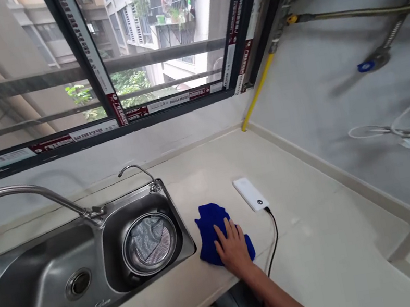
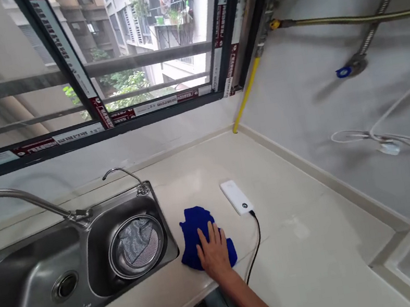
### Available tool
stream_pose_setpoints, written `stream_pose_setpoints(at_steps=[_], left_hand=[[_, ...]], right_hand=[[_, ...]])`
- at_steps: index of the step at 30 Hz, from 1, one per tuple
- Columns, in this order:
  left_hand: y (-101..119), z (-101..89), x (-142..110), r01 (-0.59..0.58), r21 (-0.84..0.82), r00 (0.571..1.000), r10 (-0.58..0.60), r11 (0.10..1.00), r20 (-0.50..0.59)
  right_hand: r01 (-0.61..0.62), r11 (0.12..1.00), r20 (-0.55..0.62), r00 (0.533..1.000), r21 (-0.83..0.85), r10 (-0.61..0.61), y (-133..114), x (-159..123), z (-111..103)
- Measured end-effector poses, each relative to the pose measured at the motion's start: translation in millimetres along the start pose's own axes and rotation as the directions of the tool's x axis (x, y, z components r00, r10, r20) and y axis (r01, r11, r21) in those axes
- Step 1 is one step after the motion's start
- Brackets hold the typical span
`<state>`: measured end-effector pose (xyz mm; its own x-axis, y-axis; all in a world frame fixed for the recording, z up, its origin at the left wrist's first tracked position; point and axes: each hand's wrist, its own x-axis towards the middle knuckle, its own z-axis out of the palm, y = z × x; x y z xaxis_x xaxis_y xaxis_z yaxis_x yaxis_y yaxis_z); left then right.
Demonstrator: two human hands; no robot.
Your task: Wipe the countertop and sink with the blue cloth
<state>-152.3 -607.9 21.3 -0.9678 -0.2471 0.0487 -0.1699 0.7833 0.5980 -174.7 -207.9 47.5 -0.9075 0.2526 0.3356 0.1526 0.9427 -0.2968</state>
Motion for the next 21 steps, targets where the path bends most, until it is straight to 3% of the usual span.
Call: stream_pose_setpoints(at_steps=[4,7,10,13,16,21], left_hand=[[7.5,-0.6,-6.0,-0.078,0.055,0.992,0.082,0.995,-0.093],[12.4,-1.5,-8.1,-0.107,0.098,0.983,0.12,0.989,-0.14],[15.1,-3.0,-8.6,-0.121,0.133,0.979,0.14,0.984,-0.146],[15.9,-3.5,-10.4,-0.14,0.143,0.978,0.159,0.98,-0.133],[14.1,-1.4,-12.8,-0.168,0.129,0.969,0.188,0.977,-0.16],[7.8,3.4,-14.2,-0.293,0.125,0.927,0.313,0.948,-0.206]], right_hand=[[0.057,0.988,0.092,0.995,-0.14,-0.045,3.2,-0.2,33.7],[0.079,0.988,0.125,0.99,-0.131,-0.063,20.1,33.9,39.1],[0.01,0.989,0.119,0.993,-0.148,0.008,42.5,77.6,44.1],[-0.053,0.984,0.1,0.993,-0.172,0.071,54.9,101.8,50.7],[-0.072,0.977,0.054,0.995,-0.2,0.085,50.8,95.1,53.7],[-0.004,0.973,0.055,0.998,-0.232,0.017,21.4,39.1,45.0]])
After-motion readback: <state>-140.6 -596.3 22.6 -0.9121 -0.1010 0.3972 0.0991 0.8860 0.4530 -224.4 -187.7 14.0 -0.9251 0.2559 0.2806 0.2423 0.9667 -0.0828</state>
